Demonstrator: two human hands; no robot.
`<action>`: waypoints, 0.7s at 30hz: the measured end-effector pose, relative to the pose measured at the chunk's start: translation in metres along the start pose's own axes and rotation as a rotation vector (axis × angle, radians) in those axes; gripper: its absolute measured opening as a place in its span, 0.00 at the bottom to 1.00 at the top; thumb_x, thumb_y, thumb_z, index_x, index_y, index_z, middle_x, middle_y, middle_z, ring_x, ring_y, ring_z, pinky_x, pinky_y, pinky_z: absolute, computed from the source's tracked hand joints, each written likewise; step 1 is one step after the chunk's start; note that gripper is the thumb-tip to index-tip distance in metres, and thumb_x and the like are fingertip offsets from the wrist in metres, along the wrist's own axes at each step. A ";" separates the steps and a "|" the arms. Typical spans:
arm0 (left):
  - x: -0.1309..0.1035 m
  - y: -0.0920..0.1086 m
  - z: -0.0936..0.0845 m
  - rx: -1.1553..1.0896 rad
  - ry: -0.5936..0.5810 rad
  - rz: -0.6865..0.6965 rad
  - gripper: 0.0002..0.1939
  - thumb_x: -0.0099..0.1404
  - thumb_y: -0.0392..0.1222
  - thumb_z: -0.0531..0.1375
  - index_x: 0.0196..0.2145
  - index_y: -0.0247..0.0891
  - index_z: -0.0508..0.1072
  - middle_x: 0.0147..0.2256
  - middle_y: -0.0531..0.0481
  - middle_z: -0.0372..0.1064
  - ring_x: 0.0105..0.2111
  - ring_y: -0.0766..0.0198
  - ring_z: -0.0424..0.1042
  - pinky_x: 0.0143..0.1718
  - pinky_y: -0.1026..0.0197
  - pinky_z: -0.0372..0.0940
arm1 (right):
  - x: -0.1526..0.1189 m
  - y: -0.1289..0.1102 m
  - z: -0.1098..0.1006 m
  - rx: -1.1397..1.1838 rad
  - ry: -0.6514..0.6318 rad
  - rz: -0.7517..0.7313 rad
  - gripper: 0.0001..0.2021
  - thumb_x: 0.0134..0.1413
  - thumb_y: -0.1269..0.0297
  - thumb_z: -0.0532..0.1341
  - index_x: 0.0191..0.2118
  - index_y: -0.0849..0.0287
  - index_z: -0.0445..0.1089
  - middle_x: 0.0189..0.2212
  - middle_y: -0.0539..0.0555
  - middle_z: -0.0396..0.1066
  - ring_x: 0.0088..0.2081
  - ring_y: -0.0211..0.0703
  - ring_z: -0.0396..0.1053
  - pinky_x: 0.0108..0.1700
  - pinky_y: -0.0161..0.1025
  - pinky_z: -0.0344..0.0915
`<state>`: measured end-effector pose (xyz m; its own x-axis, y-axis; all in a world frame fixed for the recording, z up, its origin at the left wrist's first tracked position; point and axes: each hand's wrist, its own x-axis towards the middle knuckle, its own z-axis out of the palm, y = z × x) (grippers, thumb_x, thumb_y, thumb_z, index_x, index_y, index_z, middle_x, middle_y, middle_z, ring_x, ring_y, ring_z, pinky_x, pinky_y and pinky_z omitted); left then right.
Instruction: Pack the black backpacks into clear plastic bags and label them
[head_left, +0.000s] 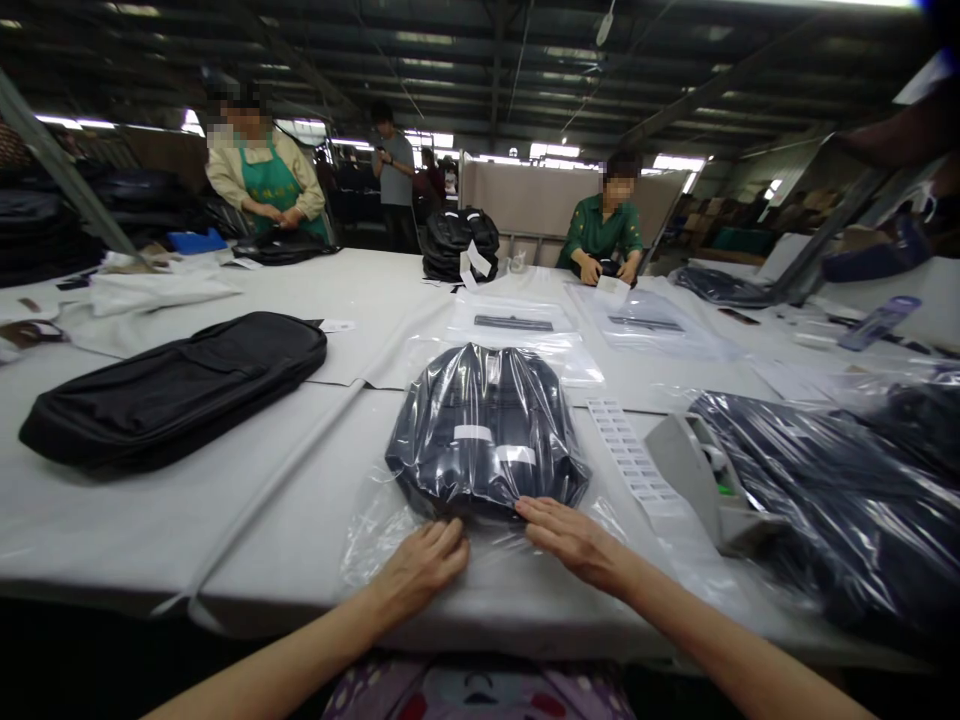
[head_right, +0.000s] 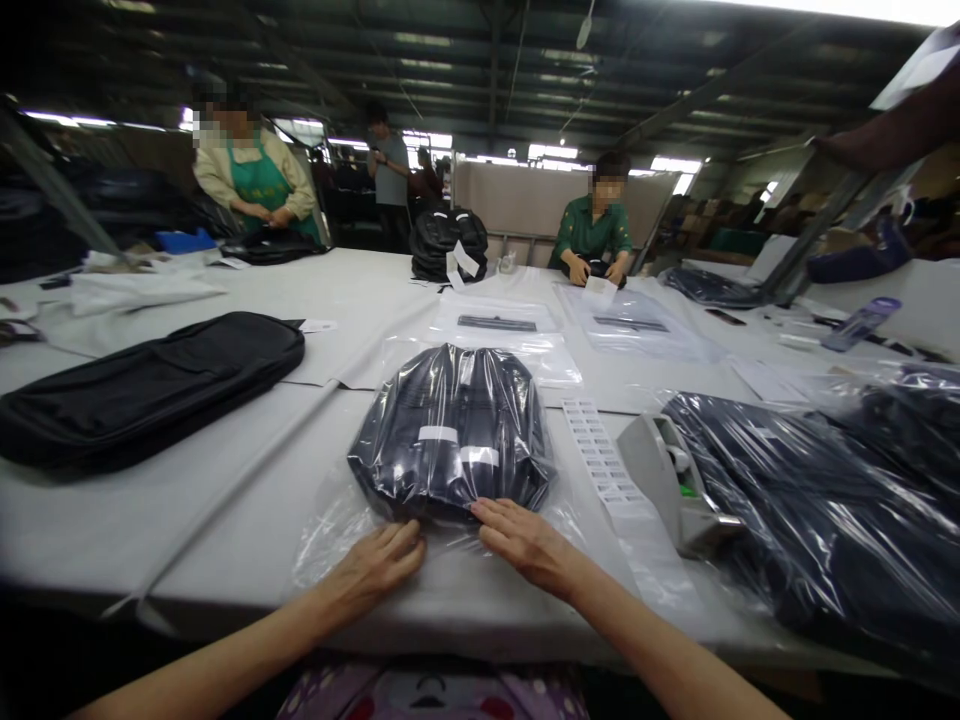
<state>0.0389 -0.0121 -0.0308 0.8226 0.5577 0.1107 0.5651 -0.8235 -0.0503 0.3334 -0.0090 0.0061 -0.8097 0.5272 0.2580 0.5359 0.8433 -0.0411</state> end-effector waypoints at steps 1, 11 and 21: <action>-0.002 0.001 0.001 0.016 0.019 -0.015 0.18 0.66 0.30 0.49 0.52 0.38 0.63 0.52 0.37 0.61 0.44 0.53 0.66 0.45 0.51 0.63 | -0.002 0.001 0.003 0.000 0.012 0.006 0.12 0.63 0.73 0.47 0.45 0.63 0.66 0.56 0.62 0.62 0.59 0.44 0.55 0.58 0.47 0.60; 0.020 -0.030 -0.042 -0.273 0.076 0.240 0.14 0.70 0.35 0.46 0.45 0.40 0.70 0.59 0.50 0.56 0.61 0.58 0.49 0.61 0.51 0.46 | -0.004 0.008 0.022 0.098 0.224 0.021 0.12 0.62 0.73 0.48 0.44 0.64 0.67 0.50 0.61 0.68 0.55 0.43 0.62 0.57 0.47 0.61; 0.046 -0.016 -0.040 -0.657 0.255 -0.530 0.23 0.71 0.49 0.41 0.31 0.40 0.72 0.29 0.53 0.73 0.30 0.65 0.71 0.34 0.65 0.61 | 0.010 0.006 0.012 0.646 0.314 0.671 0.15 0.62 0.56 0.50 0.37 0.56 0.71 0.33 0.51 0.75 0.36 0.42 0.73 0.41 0.38 0.70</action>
<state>0.0647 0.0225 0.0150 0.3789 0.9079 0.1793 0.6531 -0.3996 0.6432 0.3257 0.0024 -0.0035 -0.2341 0.9448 0.2293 0.5521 0.3233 -0.7686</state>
